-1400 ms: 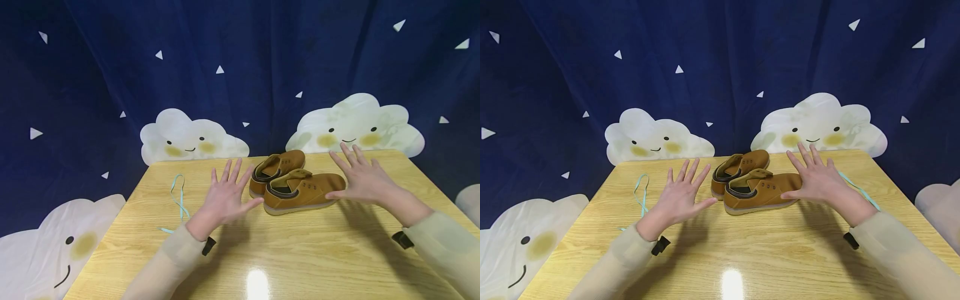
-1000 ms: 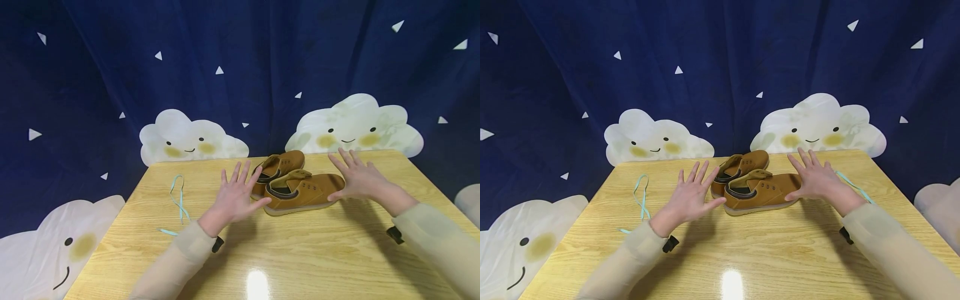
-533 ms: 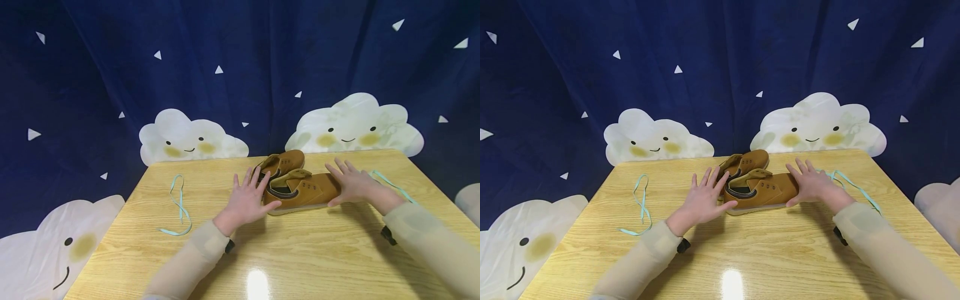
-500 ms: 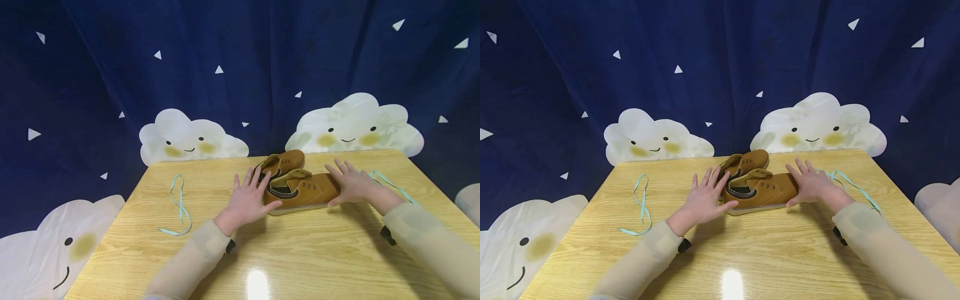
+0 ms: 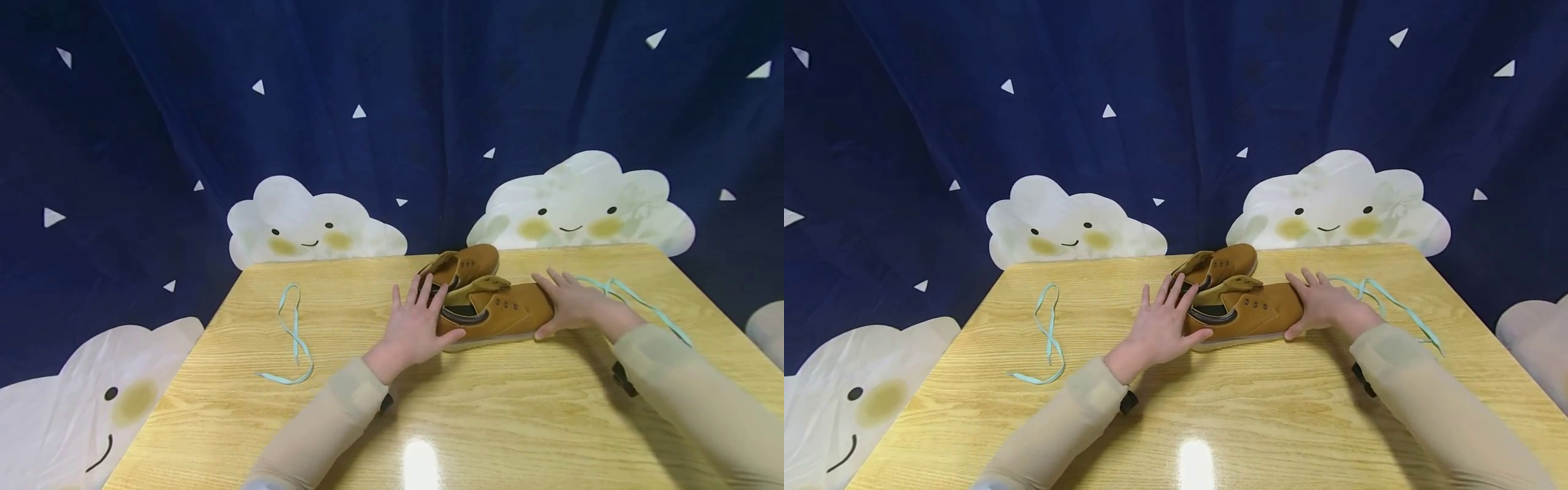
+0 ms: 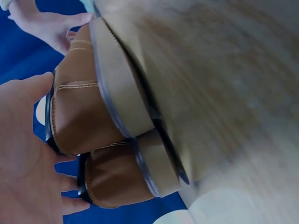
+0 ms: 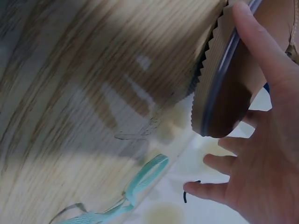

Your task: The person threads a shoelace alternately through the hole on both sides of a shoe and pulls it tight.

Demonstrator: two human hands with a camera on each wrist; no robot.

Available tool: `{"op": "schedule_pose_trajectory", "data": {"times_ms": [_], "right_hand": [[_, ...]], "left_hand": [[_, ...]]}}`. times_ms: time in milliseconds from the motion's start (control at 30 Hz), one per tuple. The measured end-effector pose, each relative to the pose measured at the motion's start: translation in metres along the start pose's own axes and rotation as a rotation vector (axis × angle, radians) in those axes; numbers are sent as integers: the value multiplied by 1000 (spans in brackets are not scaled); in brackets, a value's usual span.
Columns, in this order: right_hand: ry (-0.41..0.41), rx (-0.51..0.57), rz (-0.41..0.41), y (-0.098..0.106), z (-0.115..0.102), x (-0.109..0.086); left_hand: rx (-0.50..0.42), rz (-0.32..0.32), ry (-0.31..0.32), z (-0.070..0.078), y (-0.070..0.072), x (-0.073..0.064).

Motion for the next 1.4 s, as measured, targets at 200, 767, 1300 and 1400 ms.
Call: {"op": "schedule_pose_trajectory", "data": {"times_ms": [200, 767, 1300, 1400], "right_hand": [[-2, 46, -34, -5, 6, 2], [54, -26, 16, -5, -15, -8], [207, -186, 165, -23, -57, -23], [237, -201, 199, -26, -65, -25]], "left_hand": [[31, 45, -2, 2, 0, 0], [-43, 211, -136, -6, 14, -13], [-134, 194, -213, -28, 9, -46], [-145, 190, -211, -33, 7, -52]]}}
Point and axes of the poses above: each hand's wrist, its own x-axis towards the middle knuckle, its own y-axis out of the back of the hand, z = x × y, the point moved 8 cm from there along x, towards the middle knuckle, and after that the axes turned 14 degrees about x, right-handed, at the moved point
